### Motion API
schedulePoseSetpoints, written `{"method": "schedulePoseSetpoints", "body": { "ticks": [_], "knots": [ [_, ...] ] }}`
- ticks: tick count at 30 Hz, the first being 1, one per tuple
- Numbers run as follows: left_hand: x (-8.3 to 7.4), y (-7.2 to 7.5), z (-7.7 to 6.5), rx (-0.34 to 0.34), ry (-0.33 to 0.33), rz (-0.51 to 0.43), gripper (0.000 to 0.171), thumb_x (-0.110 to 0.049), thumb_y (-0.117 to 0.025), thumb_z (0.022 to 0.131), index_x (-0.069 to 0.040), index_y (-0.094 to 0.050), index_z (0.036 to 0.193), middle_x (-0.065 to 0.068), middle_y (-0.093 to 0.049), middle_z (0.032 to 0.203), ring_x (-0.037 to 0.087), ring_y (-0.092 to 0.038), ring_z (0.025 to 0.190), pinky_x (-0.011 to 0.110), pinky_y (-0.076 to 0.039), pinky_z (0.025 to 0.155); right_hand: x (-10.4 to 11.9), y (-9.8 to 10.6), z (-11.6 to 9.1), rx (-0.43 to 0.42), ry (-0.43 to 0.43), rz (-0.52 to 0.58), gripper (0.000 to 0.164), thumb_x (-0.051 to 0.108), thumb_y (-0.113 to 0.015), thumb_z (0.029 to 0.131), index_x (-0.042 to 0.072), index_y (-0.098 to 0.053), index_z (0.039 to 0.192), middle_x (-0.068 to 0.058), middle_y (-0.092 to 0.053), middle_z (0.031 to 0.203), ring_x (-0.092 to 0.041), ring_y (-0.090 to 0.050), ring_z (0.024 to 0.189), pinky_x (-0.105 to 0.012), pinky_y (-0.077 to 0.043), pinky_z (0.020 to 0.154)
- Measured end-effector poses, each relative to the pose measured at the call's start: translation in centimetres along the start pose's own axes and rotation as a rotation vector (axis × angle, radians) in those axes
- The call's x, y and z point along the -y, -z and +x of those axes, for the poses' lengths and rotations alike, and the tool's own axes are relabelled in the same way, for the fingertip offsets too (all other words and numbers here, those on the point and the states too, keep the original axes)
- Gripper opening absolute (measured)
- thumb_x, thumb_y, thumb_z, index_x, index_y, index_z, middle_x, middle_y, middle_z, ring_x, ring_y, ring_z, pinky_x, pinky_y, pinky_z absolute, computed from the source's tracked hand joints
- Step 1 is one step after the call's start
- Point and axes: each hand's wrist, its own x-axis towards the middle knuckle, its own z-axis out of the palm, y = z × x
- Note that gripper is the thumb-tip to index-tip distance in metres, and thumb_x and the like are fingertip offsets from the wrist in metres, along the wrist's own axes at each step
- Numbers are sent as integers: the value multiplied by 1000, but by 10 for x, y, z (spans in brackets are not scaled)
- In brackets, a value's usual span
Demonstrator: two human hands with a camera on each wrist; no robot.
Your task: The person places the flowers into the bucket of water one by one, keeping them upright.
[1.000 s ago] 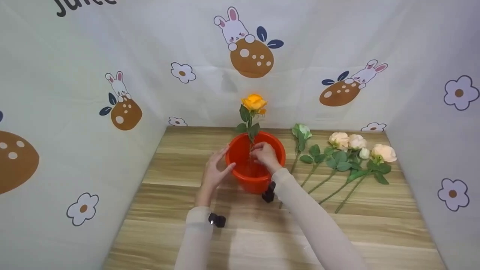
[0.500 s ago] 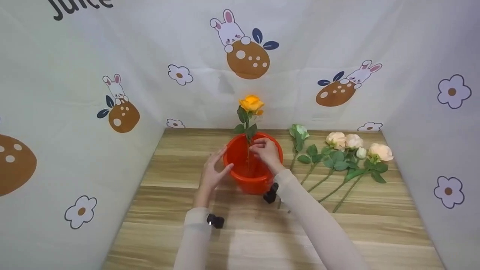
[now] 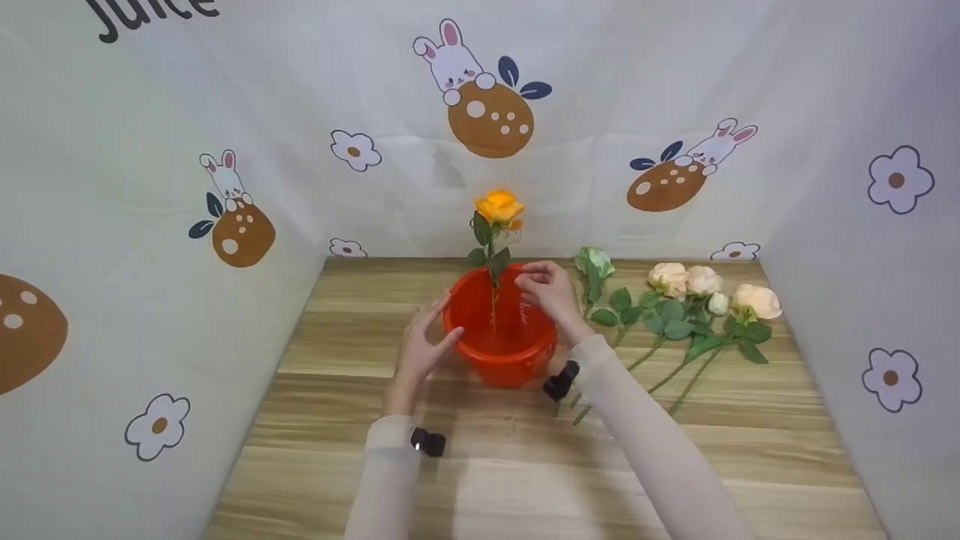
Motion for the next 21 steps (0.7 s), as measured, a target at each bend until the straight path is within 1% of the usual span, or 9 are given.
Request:
{"method": "schedulePoseSetpoints", "body": {
  "ticks": [4,7,10,11,15,18,21],
  "knots": [
    [0,1,0,-2,-2,-16,62,-33,-74,89,-18,-53,146,4,-51,152,29,-41,146,50,-19,127,6,13,1,-4,14,11,34,7,-65,95,-6,-56,125,-4,-66,99,-28,-67,105,-32,-60,90],
    [1,2,-1,-11,-8,-13,62,-32,-74,89,-18,-53,145,5,-51,152,29,-42,145,51,-20,126,11,23,2,-11,11,21,38,9,-65,95,-7,-54,128,-4,-64,100,-31,-65,109,-36,-58,96],
    [1,3,-1,-21,-15,-2,62,-31,-75,88,-16,-54,145,6,-52,151,30,-43,144,52,-22,125,14,34,3,-21,7,28,39,11,-64,96,-6,-53,130,-4,-62,101,-28,-65,109,-38,-56,100],
    [1,3,-2,-23,-16,0,62,-31,-75,88,-16,-54,145,7,-52,151,30,-44,144,52,-23,125,14,39,4,-25,11,34,40,11,-65,96,-7,-53,130,-3,-62,101,-25,-66,105,-37,-56,100],
    [0,3,-1,-11,-7,6,63,-33,-74,88,-17,-53,146,7,-51,151,32,-43,144,52,-23,125,13,60,10,-60,25,65,36,10,-66,95,-7,-54,125,1,-61,93,-6,-67,84,-29,-60,91],
    [-1,2,-1,2,0,6,64,-35,-73,89,-18,-52,147,8,-51,152,34,-42,144,53,-22,125,11,77,12,-98,30,74,32,10,-66,95,-6,-55,120,3,-59,87,-1,-66,75,-23,-61,82],
    [-1,0,0,5,-2,0,64,-35,-73,89,-19,-52,147,8,-50,152,35,-42,144,55,-21,125,9,94,13,-135,36,74,31,9,-64,96,-5,-54,121,5,-58,85,0,-65,74,-18,-60,76]
  ]
}}
